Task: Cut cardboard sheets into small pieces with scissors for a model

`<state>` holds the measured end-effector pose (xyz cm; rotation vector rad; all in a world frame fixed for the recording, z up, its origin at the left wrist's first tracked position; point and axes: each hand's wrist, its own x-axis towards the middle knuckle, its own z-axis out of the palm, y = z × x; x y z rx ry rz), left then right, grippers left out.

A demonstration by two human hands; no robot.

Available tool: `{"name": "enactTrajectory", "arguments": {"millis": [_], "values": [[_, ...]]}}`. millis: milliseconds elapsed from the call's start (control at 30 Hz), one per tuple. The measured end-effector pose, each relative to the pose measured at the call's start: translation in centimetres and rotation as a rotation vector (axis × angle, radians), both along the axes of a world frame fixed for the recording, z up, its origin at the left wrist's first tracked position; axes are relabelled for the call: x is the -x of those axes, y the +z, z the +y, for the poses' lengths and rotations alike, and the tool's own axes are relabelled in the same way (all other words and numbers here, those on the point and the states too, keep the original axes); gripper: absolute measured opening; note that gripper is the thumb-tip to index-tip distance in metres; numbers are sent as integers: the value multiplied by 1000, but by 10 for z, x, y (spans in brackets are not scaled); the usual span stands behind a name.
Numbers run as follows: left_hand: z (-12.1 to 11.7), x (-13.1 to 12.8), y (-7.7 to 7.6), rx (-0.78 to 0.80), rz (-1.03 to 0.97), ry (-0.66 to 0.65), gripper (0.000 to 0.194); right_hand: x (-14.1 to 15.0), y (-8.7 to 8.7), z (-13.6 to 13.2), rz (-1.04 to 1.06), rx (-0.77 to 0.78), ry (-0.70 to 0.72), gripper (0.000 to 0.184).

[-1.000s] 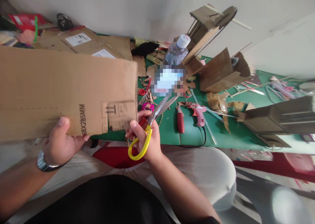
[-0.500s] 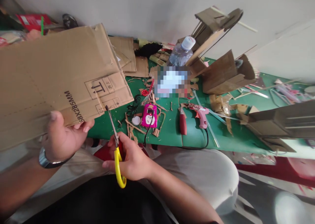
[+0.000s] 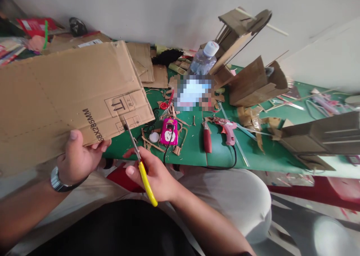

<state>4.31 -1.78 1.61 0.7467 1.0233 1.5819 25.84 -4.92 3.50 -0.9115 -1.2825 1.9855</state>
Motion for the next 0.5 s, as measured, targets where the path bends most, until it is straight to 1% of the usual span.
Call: {"name": "enactTrajectory", "arguments": {"millis": [33, 100, 167, 200, 333, 400, 500], "values": [[1, -2, 4, -15, 13, 16, 59, 1, 0, 0, 5, 19, -19, 50], [4, -5, 11, -35, 43, 39, 57, 2, -1, -1, 37, 86, -42, 56], [5, -6, 14, -44, 64, 36, 57, 4, -3, -2, 86, 124, -63, 62], [6, -5, 14, -56, 70, 31, 56, 4, -4, -2, 106, 118, -70, 61], [6, 0, 10, -76, 76, 29, 55, 4, -11, -2, 88, -5, -129, 53], [5, 0, 9, -54, 74, 33, 57, 3, -14, -3, 20, -68, -154, 60], [4, -1, 12, -22, 79, 27, 61, 0, -18, -5, -145, -181, -144, 71]]}}
